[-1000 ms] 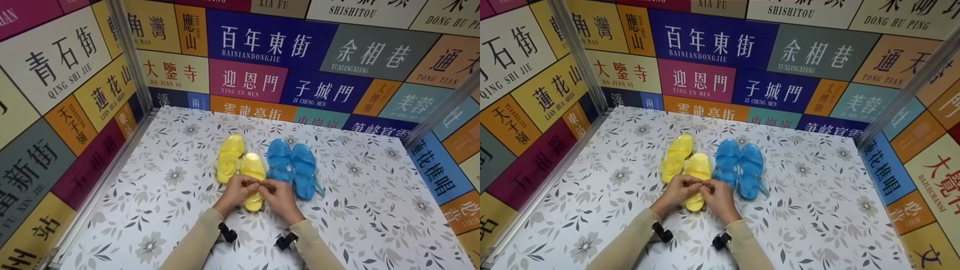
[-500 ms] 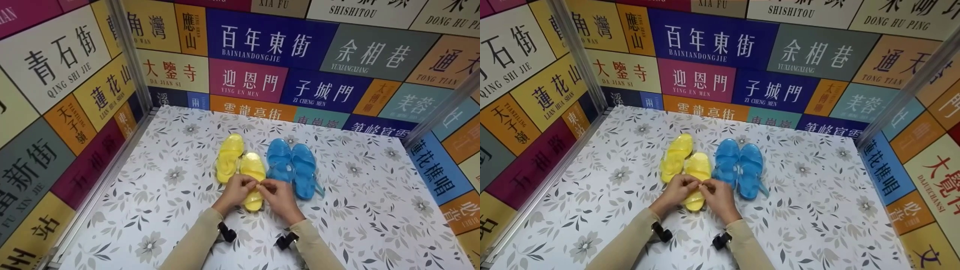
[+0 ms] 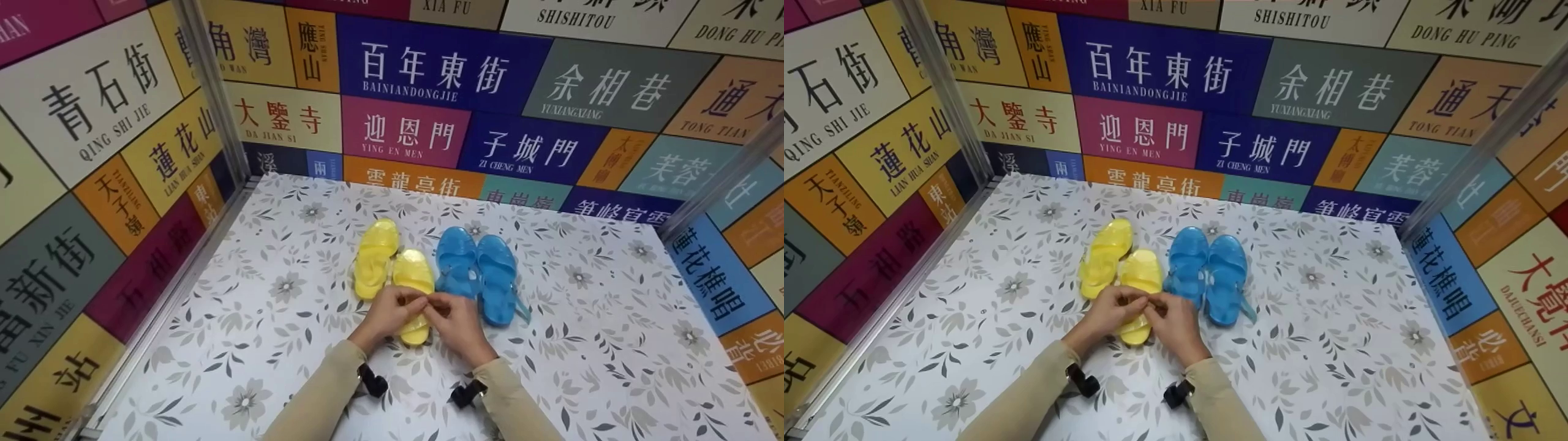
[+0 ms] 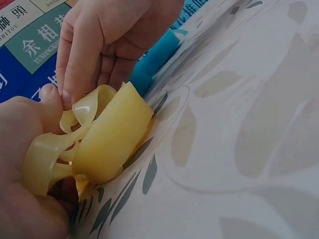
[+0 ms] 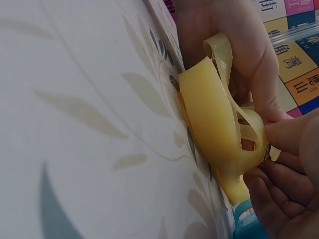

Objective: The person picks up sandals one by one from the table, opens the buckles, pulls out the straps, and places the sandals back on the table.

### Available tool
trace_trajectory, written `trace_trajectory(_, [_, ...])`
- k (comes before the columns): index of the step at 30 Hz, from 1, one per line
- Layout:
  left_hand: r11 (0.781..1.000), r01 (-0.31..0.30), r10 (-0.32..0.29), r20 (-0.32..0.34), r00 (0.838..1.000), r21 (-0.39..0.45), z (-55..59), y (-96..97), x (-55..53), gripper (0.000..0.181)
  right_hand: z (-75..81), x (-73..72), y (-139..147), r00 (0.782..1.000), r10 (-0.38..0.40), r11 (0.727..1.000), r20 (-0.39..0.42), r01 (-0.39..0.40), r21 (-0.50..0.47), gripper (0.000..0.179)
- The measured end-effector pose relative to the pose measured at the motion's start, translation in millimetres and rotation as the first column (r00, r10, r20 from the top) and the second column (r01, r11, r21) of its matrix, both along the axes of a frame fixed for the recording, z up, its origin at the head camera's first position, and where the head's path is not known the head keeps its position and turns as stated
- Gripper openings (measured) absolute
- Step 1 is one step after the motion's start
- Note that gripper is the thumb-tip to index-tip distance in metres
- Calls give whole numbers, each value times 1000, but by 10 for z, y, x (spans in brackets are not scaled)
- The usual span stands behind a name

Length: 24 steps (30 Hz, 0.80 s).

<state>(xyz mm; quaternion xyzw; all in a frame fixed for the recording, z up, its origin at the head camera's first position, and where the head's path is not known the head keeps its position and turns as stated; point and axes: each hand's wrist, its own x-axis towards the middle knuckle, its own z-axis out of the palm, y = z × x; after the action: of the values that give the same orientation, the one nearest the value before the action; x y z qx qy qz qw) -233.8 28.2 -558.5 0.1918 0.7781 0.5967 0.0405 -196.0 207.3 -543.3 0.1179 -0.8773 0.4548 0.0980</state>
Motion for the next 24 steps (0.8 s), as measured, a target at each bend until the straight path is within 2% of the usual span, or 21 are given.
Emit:
trace_trajectory(5, [1000,2,-2,12,1000,13,-15,-23,-3,14,-11,0,-4,1000,-2,1000,9,2,10,17])
trace_trajectory(15, [999,25,-24,-41,999,43,-19,-35,-36,13,6,-11,7,1000,12,999,11,-12,-39,17])
trace_trajectory(20, [1000,17,-16,-23,1000,27,-11,-34,-31,14,14,-2,-2,999,7,999,39,-5,-51,17])
trace_trajectory(24, [1000,-4,3,-30,1000,-19,-2,-39,-23,15,11,-2,-11,998,-3,999,58,6,-47,15])
